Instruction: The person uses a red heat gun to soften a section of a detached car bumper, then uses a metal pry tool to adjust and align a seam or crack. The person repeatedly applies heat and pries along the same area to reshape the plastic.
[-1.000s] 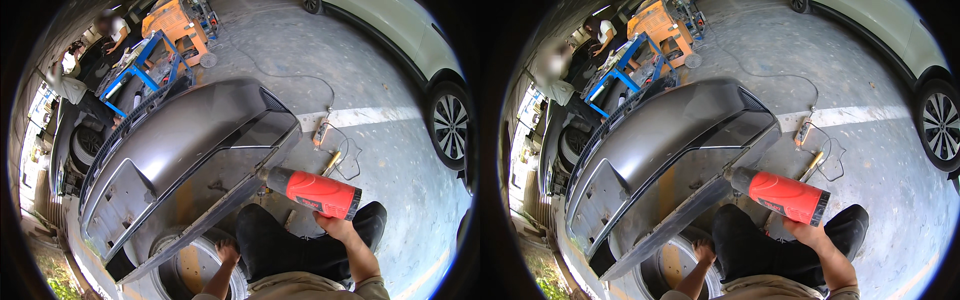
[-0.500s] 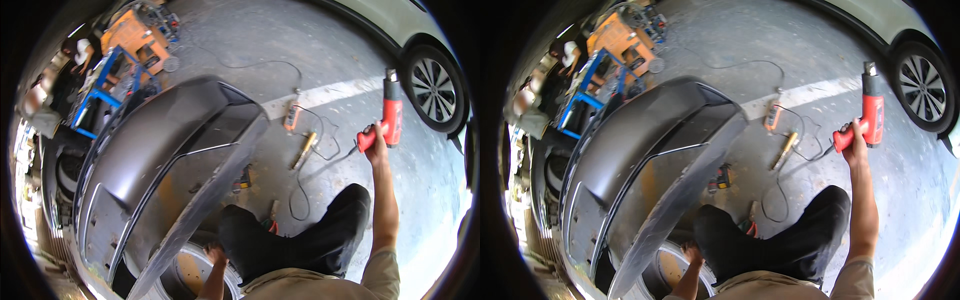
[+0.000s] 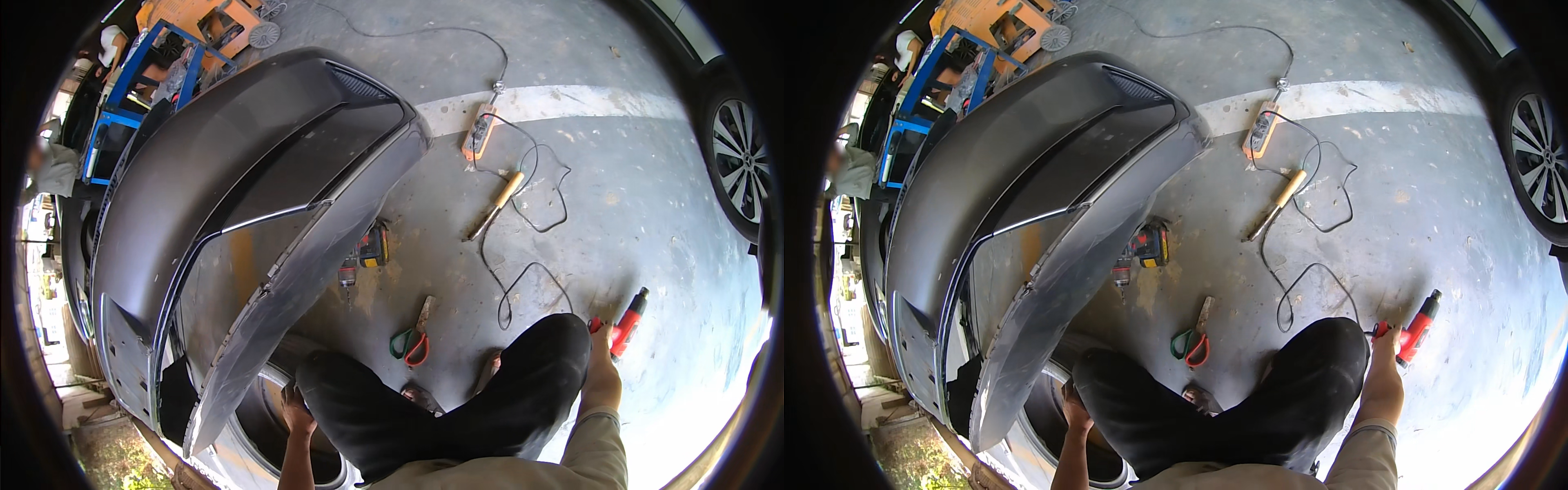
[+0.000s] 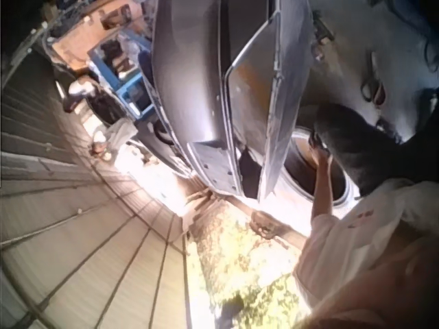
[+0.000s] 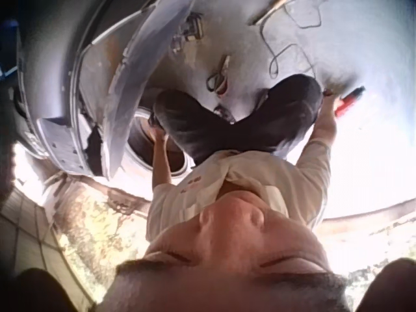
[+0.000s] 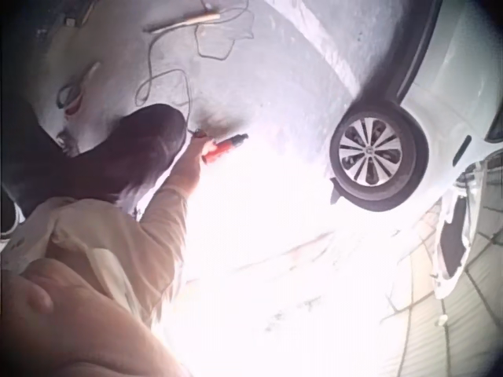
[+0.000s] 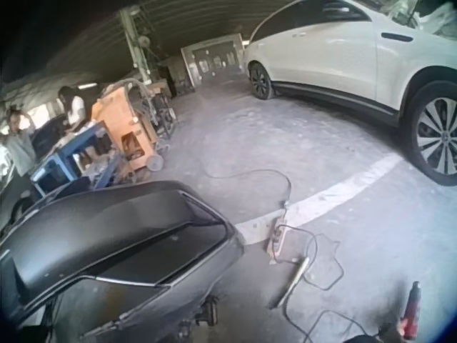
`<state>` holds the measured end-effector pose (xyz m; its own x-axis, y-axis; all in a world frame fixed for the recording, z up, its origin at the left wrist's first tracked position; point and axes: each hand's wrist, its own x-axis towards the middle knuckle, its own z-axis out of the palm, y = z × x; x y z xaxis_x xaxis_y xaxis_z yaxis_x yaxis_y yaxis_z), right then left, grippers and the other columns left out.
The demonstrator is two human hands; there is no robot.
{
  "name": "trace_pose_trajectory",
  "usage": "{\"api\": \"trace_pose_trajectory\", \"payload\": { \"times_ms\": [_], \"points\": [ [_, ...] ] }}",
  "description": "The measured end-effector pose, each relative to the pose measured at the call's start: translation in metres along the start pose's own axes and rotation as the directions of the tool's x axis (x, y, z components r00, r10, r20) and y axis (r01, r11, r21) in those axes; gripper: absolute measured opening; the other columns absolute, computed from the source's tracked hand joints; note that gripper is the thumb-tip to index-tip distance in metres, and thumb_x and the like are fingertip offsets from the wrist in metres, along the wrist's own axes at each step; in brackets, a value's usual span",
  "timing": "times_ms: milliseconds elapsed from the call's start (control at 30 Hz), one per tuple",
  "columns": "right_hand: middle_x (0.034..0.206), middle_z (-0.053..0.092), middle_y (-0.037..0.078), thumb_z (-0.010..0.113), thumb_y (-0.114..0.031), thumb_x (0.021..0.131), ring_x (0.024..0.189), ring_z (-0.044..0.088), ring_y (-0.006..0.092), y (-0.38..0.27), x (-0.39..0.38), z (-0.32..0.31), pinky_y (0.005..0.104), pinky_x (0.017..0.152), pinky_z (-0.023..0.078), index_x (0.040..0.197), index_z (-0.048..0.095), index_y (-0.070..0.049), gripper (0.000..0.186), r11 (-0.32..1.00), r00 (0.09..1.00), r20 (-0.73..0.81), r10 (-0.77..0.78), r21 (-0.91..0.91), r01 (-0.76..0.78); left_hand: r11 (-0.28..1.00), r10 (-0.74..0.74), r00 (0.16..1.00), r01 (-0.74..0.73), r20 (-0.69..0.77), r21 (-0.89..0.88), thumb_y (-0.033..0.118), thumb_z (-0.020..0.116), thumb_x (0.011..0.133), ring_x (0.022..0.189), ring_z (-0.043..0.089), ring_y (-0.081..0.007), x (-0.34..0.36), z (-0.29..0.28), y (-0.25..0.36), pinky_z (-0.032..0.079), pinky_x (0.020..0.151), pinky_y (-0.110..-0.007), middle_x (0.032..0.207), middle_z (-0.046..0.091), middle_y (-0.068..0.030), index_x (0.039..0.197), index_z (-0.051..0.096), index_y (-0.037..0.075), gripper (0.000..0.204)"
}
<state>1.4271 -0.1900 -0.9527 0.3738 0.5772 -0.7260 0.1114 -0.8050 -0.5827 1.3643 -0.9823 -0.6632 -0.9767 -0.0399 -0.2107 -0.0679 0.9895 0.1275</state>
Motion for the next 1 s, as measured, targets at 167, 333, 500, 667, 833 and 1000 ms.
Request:
{"api": "trace_pose_trajectory", "payload": {
  "times_ms": [167,333,500,667,833,1000],
  "points": [
    [0.105,0.071,0.017,0.079,-0.060,0.078,0.075,0.070,0.0287,0.006,0.026,-0.017,0.0426,0.063,0.059,0.107,0.069,0.006,0.073,0.855,0.924,-0.116,-0.363,-0.436,0.281,0.976,-0.121,0.992,0.123,0.020,-0.178,0.041,0.083,0.071,0.128,0.050,-0.0446,-0.021,-0.004,0.016,0.044,0.105,-0.050,0.143,0.053,-0.0200,0.136,0.057,0.001,0.080],
    [0.102,0.071,0.015,0.066,-0.045,0.090,0.090,0.072,0.0294,-0.036,0.016,-0.028,0.0462,0.078,0.059,0.111,0.066,-0.001,0.049,0.261,0.493,-0.203,-0.846,-0.964,0.050,0.958,-0.066,0.996,0.048,-0.054,-0.282,0.051,0.077,0.075,0.137,0.044,-0.0474,-0.019,0.002,0.024,0.038,0.113,-0.052,0.150,0.047,-0.0248,0.140,0.054,-0.002,0.087],
    [0.100,0.073,0.013,0.062,-0.034,0.094,0.095,0.070,0.0338,0.033,-0.189,0.102,0.0437,0.080,0.056,0.112,0.066,-0.012,0.028,-0.109,0.240,0.920,-0.308,-0.285,0.952,0.989,-0.002,0.991,-0.017,-0.132,-0.145,0.065,0.068,0.077,0.140,0.040,-0.0494,-0.026,0.018,0.021,0.033,0.116,-0.054,0.150,0.045,-0.0302,0.144,0.049,-0.003,0.098],
    [0.120,0.066,0.021,0.065,-0.035,0.088,0.108,0.068,0.0400,0.132,-0.267,0.119,0.0499,0.089,0.056,0.119,0.060,-0.005,0.043,-0.583,0.306,0.952,0.014,-0.240,0.776,0.999,0.036,0.996,-0.039,-0.084,-0.033,0.057,0.063,0.086,0.143,0.035,-0.0501,-0.032,0.026,0.012,0.033,0.117,-0.055,0.157,0.036,-0.0282,0.145,0.052,0.003,0.081],
    [0.107,0.070,0.025,0.057,-0.024,0.089,0.096,0.070,0.0426,0.025,-0.166,0.117,0.0516,0.084,0.057,0.107,0.059,-0.002,0.029,-0.313,0.452,0.752,-0.480,-0.628,0.713,0.998,0.053,0.994,-0.055,-0.092,-0.021,0.055,0.062,0.086,0.143,0.034,-0.0503,-0.034,0.029,0.005,0.032,0.117,-0.055,0.158,0.035,-0.0279,0.145,0.053,0.004,0.078],
    [0.071,0.072,0.019,0.061,-0.024,0.087,0.057,0.072,0.0308,-0.170,-0.056,0.094,0.0435,0.059,0.060,0.092,0.064,0.003,0.028,0.301,0.490,0.287,-0.823,-0.512,0.805,0.999,0.035,0.994,-0.037,-0.107,-0.014,0.053,0.062,0.087,0.144,0.034,-0.0506,-0.036,0.040,0.006,0.032,0.117,-0.055,0.158,0.034,-0.0276,0.144,0.054,0.005,0.075]
  ]
}}
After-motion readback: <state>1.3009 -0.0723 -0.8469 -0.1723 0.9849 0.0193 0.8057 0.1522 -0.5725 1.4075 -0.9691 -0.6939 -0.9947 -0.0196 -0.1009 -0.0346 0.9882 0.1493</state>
